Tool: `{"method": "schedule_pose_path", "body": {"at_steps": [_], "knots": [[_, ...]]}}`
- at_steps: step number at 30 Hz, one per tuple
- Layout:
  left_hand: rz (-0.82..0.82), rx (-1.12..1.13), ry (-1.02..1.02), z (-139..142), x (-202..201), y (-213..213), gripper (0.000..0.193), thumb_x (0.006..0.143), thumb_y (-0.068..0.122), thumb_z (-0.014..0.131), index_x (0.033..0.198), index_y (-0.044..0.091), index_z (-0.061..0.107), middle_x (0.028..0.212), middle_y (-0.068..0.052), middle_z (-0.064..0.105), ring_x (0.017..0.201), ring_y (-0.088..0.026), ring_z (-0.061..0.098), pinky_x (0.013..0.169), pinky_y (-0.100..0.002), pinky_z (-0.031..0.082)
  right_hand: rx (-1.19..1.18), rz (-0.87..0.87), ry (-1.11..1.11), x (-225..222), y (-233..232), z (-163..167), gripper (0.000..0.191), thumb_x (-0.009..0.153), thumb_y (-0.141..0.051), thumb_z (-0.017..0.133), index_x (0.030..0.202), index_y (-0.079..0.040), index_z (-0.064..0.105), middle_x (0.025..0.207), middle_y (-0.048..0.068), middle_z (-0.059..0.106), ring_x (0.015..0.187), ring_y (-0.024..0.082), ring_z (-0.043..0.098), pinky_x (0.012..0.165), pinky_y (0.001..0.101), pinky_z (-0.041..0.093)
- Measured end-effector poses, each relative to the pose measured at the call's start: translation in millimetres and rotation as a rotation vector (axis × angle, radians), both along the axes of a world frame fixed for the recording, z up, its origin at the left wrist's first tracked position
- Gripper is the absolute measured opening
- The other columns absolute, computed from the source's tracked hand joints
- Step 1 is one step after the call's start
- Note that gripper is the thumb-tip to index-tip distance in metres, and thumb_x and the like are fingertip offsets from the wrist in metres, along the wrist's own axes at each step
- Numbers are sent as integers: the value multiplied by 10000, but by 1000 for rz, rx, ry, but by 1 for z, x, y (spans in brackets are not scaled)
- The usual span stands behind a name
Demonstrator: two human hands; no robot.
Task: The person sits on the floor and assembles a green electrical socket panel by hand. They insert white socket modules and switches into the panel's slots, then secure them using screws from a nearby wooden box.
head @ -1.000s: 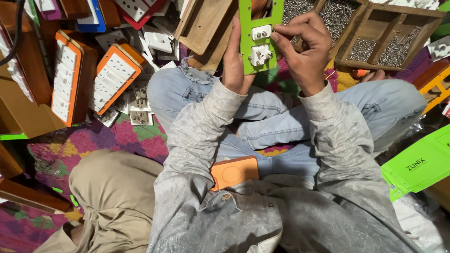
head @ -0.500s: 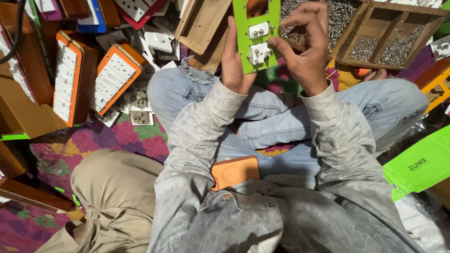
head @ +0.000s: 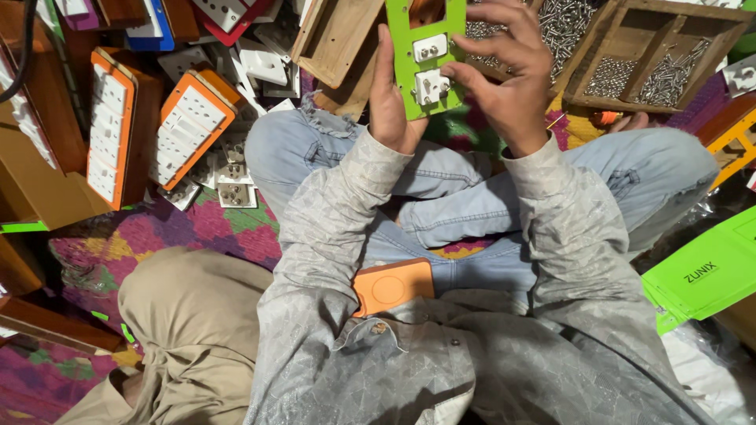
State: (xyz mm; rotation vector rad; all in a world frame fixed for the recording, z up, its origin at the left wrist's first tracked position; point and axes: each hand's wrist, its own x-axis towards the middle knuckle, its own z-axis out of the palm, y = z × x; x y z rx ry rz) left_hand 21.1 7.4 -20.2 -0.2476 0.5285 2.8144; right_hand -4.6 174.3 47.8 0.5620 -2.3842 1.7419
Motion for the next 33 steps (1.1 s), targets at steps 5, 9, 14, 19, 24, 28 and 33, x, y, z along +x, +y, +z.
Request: {"method": "schedule_pose_path", "body": {"at_steps": [5,9,14,19,24,28,33], "knots": [[-6,-13,26,-1,0,2,672,1113,607,401,1438,40,559,1283,-143,693,1159,-241,696,1033,-386,570,49,-58,88,2,5,-5,332,861,-70,1017,1079,-56,767,1328,93,640,1227,240,612,1056,343,499],[-19,10,89,-3,3,0,667,1155,607,400,1405,11,565,1269,-153,698,1130,-257,700,994,-410,578,38,-41,-11,3,5,-5,342,832,-94,954,1114,-29,771,1301,116,613,1259,268,580,1045,382,509],[14,-71,-26,-3,1,5,628,1094,578,410,1424,62,548,1263,-131,694,1138,-227,704,995,-376,582,22,-69,121,2,7,-4,327,845,-95,1034,982,-67,739,1337,95,584,1227,243,571,1034,367,461],[-3,-47,15,0,3,2,646,1118,600,401,1360,28,580,1185,-126,708,1065,-216,716,945,-368,600,148,-67,187,5,6,-7,343,828,-66,981,1081,-14,755,1313,103,615,1258,292,563,1065,415,457],[32,-72,-13,1,2,3,578,1119,562,422,1358,57,569,1184,-118,705,1060,-213,715,942,-368,599,123,-75,134,5,5,-5,348,876,-116,1008,1091,-66,739,1313,73,638,1258,272,585,1083,387,463],[30,-76,-36,3,3,3,575,1110,557,418,1377,69,565,1191,-110,703,1059,-207,714,931,-361,598,114,-72,170,7,4,-3,347,870,-99,960,1109,-37,717,1285,106,615,1242,308,569,1061,412,462],[30,-98,-34,4,3,3,589,1101,568,412,1373,67,563,1203,-112,701,1078,-209,714,948,-362,601,125,-74,143,8,4,-4,328,911,-108,991,1110,-54,736,1307,74,635,1218,268,591,1045,379,485]]}}
